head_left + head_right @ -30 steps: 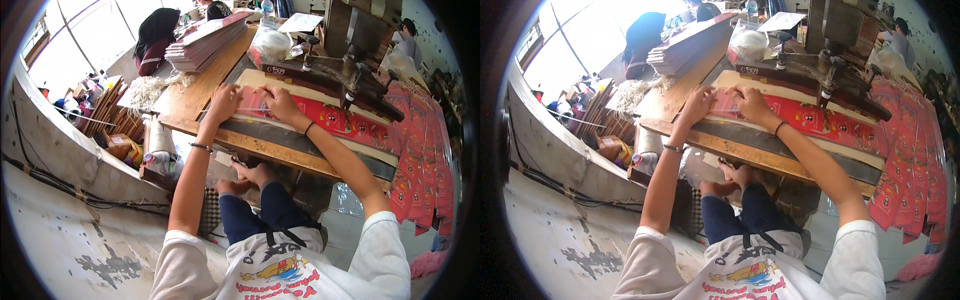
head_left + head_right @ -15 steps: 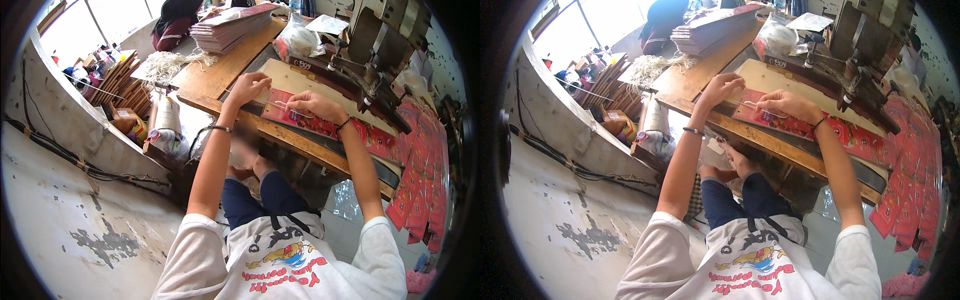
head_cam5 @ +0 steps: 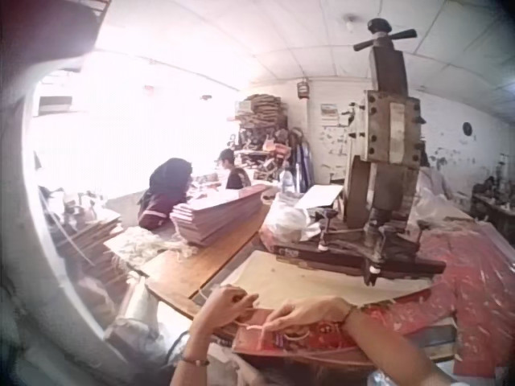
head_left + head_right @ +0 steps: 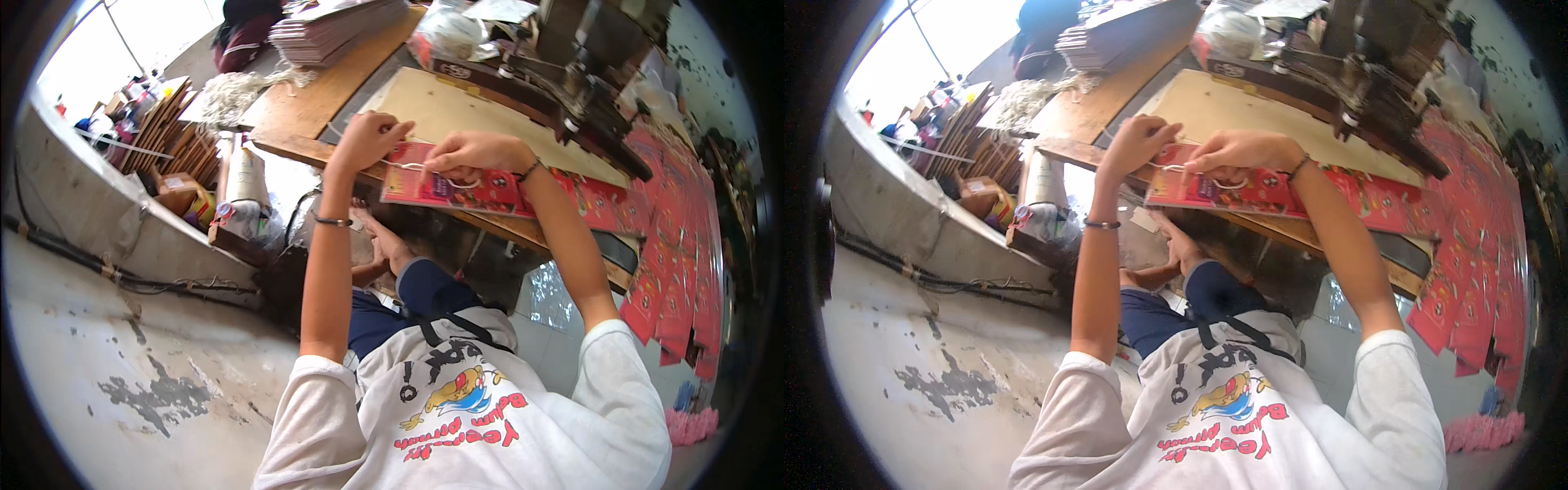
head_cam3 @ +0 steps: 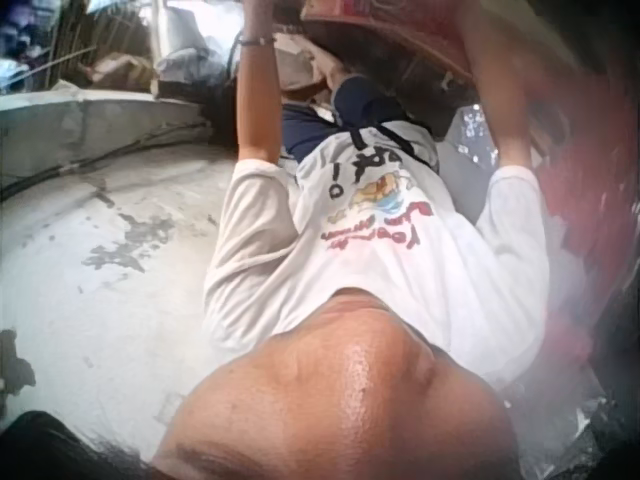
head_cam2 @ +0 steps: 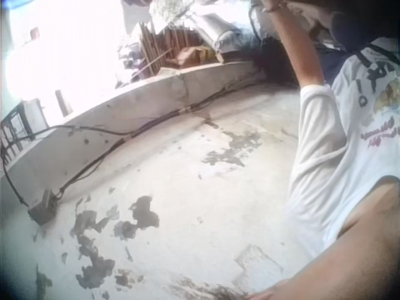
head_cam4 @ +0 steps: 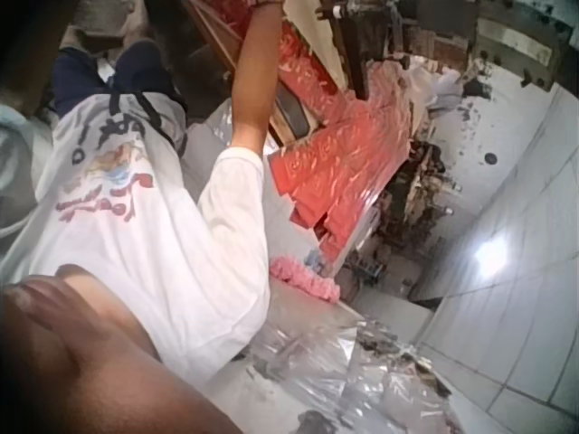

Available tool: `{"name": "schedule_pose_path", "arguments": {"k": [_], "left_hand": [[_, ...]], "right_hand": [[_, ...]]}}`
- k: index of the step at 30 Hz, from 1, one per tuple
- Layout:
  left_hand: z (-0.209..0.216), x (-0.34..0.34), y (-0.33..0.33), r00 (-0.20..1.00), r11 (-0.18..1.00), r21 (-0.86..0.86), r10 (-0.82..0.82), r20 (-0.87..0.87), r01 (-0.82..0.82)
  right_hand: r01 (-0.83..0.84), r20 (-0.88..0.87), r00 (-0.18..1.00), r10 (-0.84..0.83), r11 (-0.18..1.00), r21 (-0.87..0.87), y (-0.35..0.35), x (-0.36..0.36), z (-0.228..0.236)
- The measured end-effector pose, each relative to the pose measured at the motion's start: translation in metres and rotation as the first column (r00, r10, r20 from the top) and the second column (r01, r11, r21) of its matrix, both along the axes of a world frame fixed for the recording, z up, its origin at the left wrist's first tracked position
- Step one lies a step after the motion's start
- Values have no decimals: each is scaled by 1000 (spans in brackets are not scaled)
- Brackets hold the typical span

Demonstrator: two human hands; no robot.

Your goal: The person ties white strings through pre-punched holes in red and yellow product labels, then gathers the finished labels together.

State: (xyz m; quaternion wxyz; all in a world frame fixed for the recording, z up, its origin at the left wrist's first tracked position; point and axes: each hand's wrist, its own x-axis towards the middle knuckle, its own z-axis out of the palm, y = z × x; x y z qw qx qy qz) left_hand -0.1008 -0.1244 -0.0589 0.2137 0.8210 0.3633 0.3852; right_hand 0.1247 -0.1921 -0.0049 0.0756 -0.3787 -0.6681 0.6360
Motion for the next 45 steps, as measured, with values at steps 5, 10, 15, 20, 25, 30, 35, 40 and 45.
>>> {"name": "schedule_pose_path", "arguments": {"k": [5,10,15,20,25,30,35,40,45], "left_hand": [[4,-1,-3,999,999,-31,18,-45,-19],[5,-2,-3,998,998,-57,34,-56,-37],[4,-1,-3,1000,997,-71,24,-16,-25],[4,-4,0,999,997,-74,3,34,0],[7,-6,-6,996,994,-110,2,90,8],[12,-4,-10,996,991,-131,21,87,-9],[10,-6,-8,997,989,-149,37,68,-26],[10,-8,-4,998,987,-155,44,37,-38],[3,-9,-4,980,990,-142,21,199,8]], "right_hand": [[-44,-38,998,43,999,-28,7,1,-5],[-67,-87,994,66,998,-16,9,1,-9],[5,-96,995,-8,1000,-25,6,3,-5],[34,-84,996,-35,999,-12,6,-4,-6],[61,-69,996,-59,998,27,5,-6,-3],[127,-102,988,-114,984,126,9,-9,-11],[321,-259,945,-199,715,621,25,-22,-36],[397,-192,915,-355,701,592,23,-28,-37],[451,-220,890,-399,703,550,16,-36,-34]]}}
